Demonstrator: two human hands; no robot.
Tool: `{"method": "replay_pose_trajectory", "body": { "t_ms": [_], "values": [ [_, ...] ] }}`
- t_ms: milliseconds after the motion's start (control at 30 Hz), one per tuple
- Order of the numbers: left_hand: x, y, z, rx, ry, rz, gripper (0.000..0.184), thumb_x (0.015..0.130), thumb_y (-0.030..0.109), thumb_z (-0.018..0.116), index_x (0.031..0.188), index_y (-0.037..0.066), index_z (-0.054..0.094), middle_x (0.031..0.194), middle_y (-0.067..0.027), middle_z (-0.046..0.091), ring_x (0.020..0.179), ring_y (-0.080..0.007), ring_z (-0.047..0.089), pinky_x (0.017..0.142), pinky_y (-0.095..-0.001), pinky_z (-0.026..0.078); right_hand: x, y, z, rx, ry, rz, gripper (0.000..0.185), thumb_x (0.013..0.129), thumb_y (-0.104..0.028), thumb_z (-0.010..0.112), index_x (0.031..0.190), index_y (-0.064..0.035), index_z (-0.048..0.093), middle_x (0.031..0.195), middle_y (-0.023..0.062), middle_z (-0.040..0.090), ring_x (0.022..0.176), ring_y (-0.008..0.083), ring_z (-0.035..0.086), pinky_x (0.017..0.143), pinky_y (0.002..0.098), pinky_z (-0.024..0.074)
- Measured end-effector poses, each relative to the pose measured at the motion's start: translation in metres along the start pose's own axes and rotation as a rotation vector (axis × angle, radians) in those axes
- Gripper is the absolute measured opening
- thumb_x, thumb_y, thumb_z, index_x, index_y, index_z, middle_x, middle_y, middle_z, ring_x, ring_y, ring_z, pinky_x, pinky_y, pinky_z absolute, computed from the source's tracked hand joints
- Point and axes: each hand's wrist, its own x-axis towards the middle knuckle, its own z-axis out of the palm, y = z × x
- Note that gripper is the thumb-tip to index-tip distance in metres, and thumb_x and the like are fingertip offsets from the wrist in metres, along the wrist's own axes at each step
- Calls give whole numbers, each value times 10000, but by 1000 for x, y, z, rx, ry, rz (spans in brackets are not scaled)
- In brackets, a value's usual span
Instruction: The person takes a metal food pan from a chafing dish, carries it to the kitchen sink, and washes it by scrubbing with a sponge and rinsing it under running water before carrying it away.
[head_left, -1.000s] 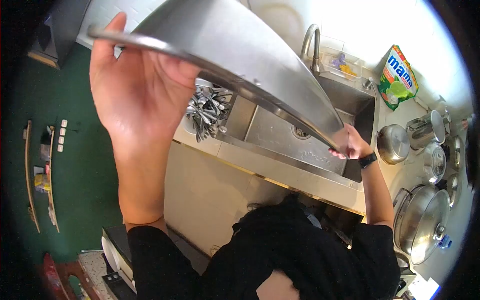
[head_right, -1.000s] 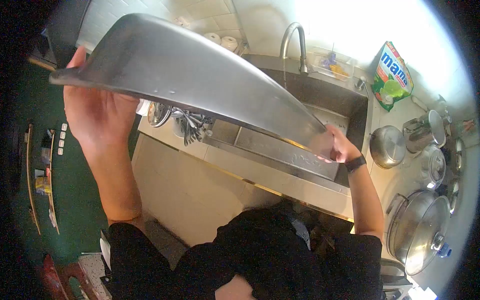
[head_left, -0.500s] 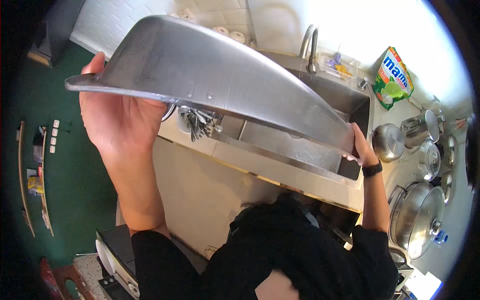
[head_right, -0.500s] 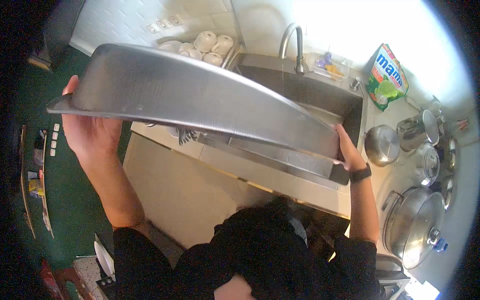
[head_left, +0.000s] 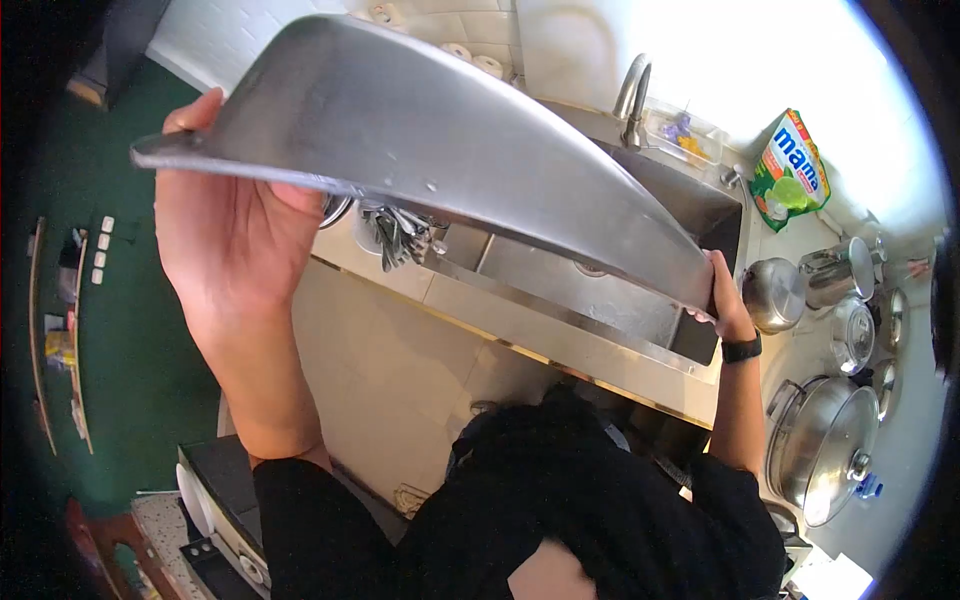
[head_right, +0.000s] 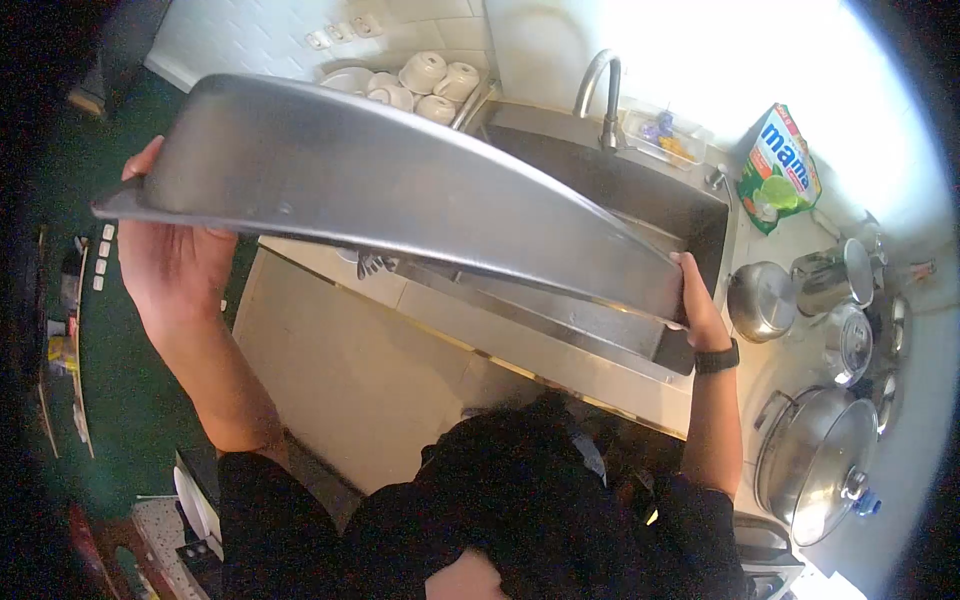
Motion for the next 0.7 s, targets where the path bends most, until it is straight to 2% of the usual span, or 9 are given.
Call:
{"method": "replay_pose_trajectory", "body": {
  "t_ms": [133,167,267,300,400,433,600,667,700],
  "values": [
    [-25,-1,8,-122,117,23,329,838,202,393,955,-90,491,1008,-248,546,895,-332,573,738,-429,506,-4,-2,-6,34,49,-179,410,846,-460,362,974,-108,532,856,-7,543,747,114,515,681,242,418],
    [-32,-3,13,-138,124,40,326,839,203,396,947,-87,498,1003,-246,550,897,-330,572,747,-431,500,-11,-3,-6,104,79,-181,359,849,-412,380,878,-89,535,806,-8,502,749,97,474,716,214,377],
    [-41,2,2,-170,85,-2,317,842,200,403,936,-85,509,995,-245,556,918,-320,566,795,-428,471,-11,1,-5,51,135,-173,382,866,-405,356,941,-70,524,898,20,500,835,120,466,788,228,359],
    [-43,3,-5,-181,59,-35,315,843,197,404,934,-85,511,993,-245,558,928,-315,563,814,-425,460,0,26,-31,-393,8,-604,439,889,-275,326,1220,11,349,1148,103,436,1065,212,404,948,290,272],
    [-48,6,-7,-165,89,14,307,843,178,404,933,-96,507,974,-238,566,911,-303,573,811,-396,465,-8,18,-26,-72,52,-311,464,914,-290,291,1245,34,313,1228,107,369,1158,191,321,982,269,205],
    [-55,3,-9,-99,179,135,307,837,159,398,948,-111,492,952,-233,573,854,-292,593,740,-359,503,-9,19,-25,-33,70,-274,460,913,-296,296,1236,30,328,1218,99,376,1148,184,328,978,267,211],
    [-83,9,-27,32,297,36,232,801,119,406,866,-78,510,821,-176,593,755,-243,612,666,-311,525,-21,21,-22,-69,179,-347,445,909,-323,323,1192,11,400,1165,59,414,1097,149,364,957,259,239],
    [-97,14,-36,62,310,16,200,786,116,424,824,-57,517,767,-139,592,720,-224,612,645,-305,526,-22,27,-26,-41,169,-345,441,907,-334,334,1174,4,429,1144,43,429,1076,135,379,949,255,250],
    [-101,14,-41,114,390,81,168,770,120,448,790,-30,520,711,-92,579,668,-200,603,606,-288,521,-20,31,-36,66,69,-292,432,901,-369,346,1122,-25,487,1108,27,457,1045,112,396,932,248,260]
  ]
}}
